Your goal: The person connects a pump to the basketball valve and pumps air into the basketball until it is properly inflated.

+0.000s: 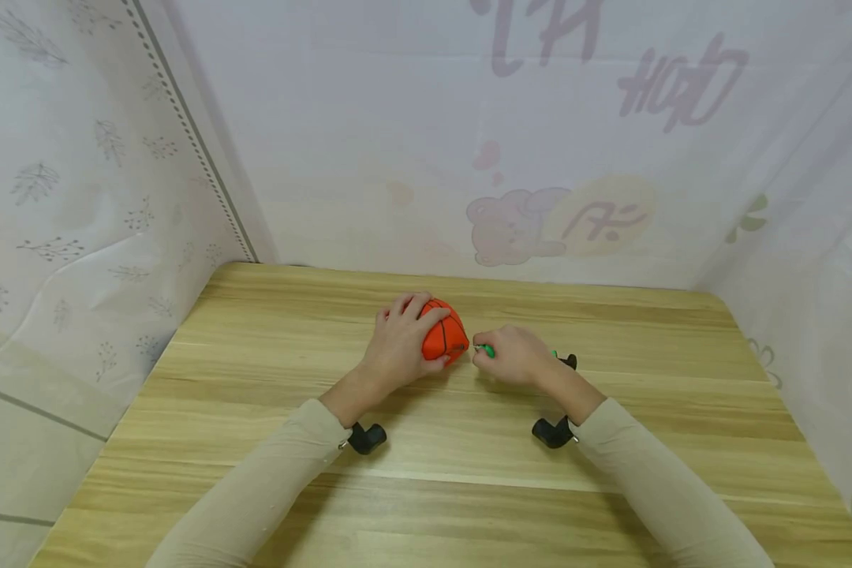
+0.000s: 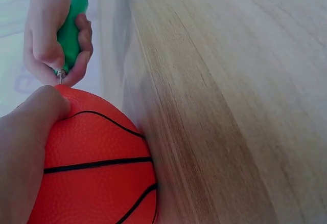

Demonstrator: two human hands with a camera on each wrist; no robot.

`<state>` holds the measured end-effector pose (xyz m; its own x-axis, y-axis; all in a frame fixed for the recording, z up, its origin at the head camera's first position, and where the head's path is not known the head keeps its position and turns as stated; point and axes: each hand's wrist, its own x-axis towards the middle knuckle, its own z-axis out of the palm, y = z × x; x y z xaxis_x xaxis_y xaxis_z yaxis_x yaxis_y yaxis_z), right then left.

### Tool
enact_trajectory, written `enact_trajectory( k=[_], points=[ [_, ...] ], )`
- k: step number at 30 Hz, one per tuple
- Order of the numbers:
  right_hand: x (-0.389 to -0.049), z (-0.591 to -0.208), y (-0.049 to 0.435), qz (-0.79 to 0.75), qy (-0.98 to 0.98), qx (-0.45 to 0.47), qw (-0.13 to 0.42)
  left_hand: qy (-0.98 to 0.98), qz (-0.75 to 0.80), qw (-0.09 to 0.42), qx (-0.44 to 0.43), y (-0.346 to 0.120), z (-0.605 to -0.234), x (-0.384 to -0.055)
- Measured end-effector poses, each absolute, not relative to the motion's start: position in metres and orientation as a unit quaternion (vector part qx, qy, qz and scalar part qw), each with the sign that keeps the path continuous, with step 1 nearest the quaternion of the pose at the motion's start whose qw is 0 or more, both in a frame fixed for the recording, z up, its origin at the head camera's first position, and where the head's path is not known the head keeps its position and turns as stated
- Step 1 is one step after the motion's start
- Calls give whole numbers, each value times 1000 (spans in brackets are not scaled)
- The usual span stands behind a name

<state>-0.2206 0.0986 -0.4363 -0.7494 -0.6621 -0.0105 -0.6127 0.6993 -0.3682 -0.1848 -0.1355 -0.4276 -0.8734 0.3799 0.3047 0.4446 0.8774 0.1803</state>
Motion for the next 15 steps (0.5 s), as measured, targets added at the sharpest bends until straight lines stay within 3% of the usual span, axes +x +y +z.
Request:
enact_trajectory(
  k=[15],
  points=[
    [-215, -444, 111, -45, 914, -389, -108, -959, -141, 126, -210, -127, -430, -190]
  ],
)
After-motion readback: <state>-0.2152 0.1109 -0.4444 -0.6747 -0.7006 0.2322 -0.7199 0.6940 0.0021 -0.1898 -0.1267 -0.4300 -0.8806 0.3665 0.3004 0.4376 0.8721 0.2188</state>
